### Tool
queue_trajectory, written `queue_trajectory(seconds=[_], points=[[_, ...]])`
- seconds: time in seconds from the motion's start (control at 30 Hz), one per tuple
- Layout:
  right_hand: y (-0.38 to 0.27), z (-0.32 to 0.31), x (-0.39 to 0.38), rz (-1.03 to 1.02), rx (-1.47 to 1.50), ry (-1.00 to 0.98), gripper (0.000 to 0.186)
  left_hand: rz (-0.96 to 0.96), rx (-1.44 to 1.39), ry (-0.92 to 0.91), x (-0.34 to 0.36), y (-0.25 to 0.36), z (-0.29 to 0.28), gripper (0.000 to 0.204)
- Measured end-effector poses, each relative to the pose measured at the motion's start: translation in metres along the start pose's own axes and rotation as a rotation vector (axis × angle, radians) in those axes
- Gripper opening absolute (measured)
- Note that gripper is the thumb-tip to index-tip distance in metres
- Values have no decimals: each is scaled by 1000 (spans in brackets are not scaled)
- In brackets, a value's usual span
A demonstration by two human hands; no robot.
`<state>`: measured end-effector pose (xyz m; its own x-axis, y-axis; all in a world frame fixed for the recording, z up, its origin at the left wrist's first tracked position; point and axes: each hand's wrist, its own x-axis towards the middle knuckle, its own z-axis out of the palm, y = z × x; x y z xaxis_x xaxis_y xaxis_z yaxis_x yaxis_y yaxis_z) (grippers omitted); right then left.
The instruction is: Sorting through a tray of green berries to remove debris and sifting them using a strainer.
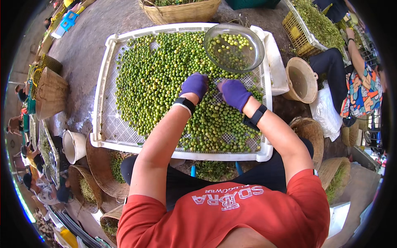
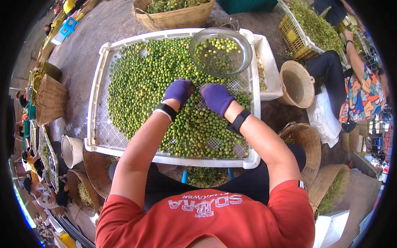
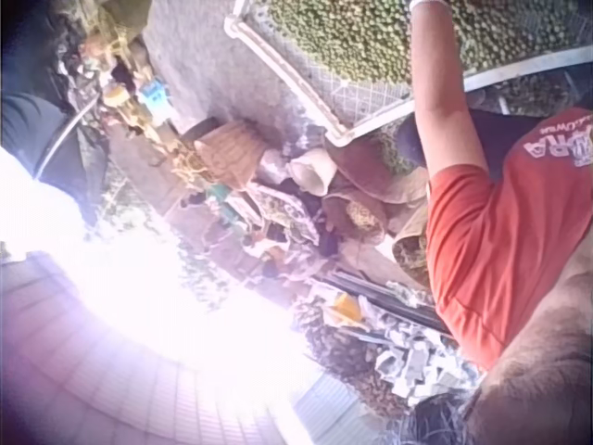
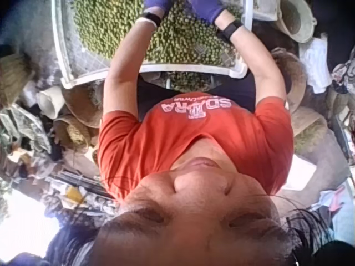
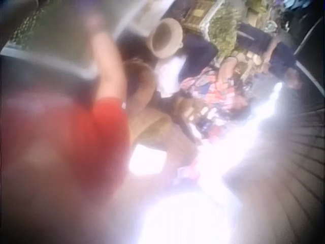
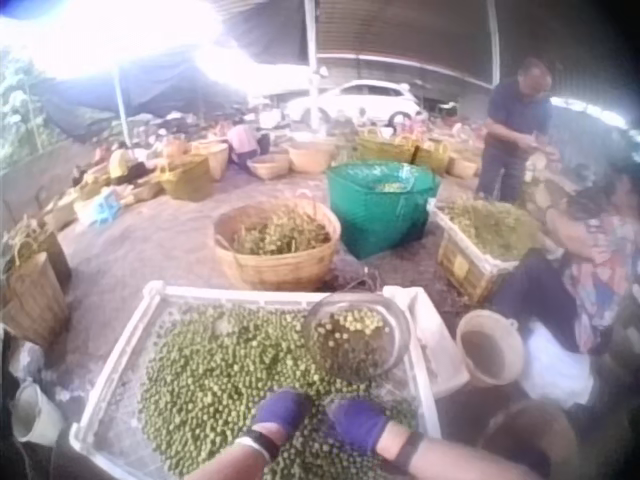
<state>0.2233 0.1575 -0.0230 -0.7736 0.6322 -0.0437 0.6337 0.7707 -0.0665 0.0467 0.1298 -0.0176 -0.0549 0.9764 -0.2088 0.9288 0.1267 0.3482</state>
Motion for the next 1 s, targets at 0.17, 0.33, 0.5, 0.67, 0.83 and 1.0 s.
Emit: queue_trajectory(seconds=[0.17,0.33,0.5,0.67,0.83,1.0], points=[[13,4,26,42,13,90,12,-4,84,-47,-6,14,7,22],[11,15,36,41,32,8,13,10,100,-105,-15,16,0,21],[19,21,31,-22,178,129,10,64,81,-195,-33,9,2,22],[3,11,58,0,103,120,11,60,-203,-217,-35,-8,7,28],[-5,15,67,35,6,58,14,659,-632,-17,-30,-50,-15,4],[-8,15,66,61,90,21,15,506,-814,66,-10,-72,-4,11]])
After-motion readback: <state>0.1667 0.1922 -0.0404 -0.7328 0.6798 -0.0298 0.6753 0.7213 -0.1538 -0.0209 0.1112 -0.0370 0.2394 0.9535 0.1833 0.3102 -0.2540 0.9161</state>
